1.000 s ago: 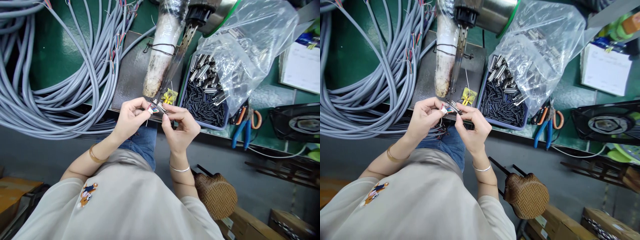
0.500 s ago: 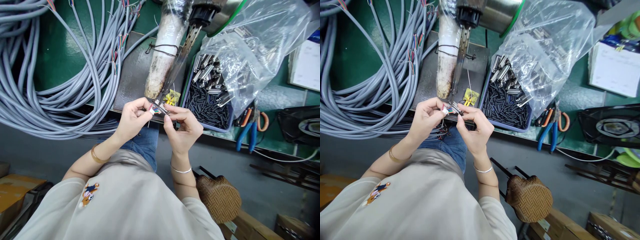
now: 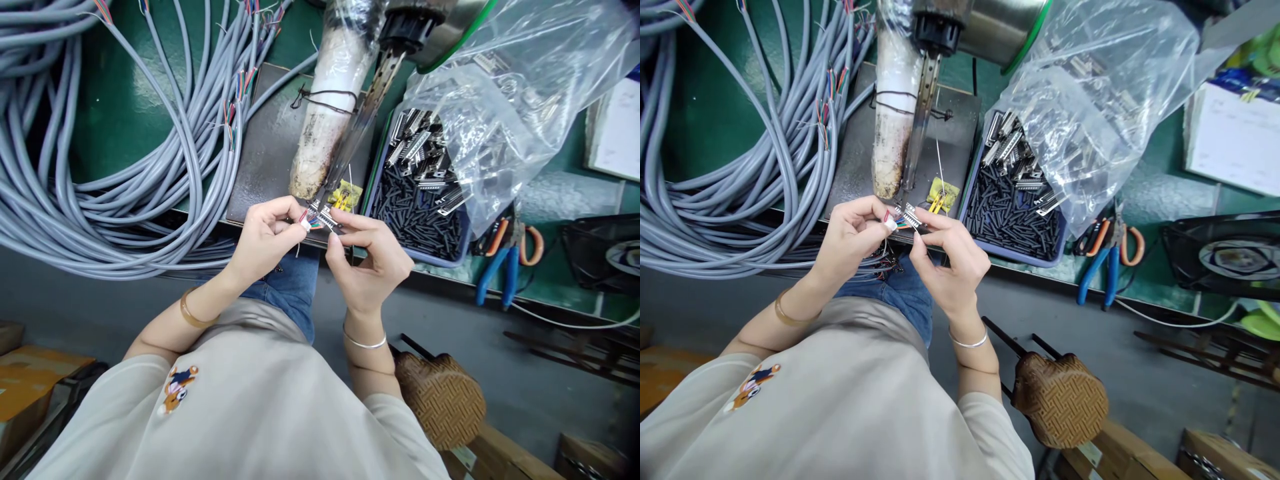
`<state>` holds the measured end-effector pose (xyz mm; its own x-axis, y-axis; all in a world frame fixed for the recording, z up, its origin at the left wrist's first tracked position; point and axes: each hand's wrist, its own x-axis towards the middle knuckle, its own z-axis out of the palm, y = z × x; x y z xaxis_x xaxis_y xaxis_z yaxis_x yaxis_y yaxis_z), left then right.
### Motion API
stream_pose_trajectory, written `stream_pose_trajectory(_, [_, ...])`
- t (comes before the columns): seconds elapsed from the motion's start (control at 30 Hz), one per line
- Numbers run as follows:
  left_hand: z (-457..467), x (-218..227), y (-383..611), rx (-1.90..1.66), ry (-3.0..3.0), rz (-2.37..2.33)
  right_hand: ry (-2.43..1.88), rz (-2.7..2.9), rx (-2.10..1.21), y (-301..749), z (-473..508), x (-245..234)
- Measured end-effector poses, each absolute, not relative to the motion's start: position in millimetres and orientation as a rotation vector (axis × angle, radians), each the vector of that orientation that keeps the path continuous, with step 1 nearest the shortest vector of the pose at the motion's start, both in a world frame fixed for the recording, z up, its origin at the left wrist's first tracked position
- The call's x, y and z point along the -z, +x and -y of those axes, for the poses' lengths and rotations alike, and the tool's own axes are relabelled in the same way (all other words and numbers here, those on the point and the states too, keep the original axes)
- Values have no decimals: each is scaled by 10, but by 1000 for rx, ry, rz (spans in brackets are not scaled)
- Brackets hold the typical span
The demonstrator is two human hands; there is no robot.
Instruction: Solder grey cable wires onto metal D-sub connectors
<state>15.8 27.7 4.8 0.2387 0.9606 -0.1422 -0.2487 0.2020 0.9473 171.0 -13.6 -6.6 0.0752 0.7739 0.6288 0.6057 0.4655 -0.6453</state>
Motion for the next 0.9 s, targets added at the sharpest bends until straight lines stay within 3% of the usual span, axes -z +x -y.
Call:
stream_pose_trajectory(0.2, [-244,-48,125,-974,973,-951,-1244,1644,-127,1742,167,115])
stream_pose_trajectory(0.4, [-191,-103,68,-933,1007,-935,-1283,1366,-534,1707,187,81])
stream_pose_trajectory(0.67, [-148,-32,110,-1080,1125,-1004,-1235,1572,-150,1653,214,155])
stream_pose_trajectory(0.9, [-183,-7,138,-1109,1174,-1053,-1237,1640,-71,1666,170,121])
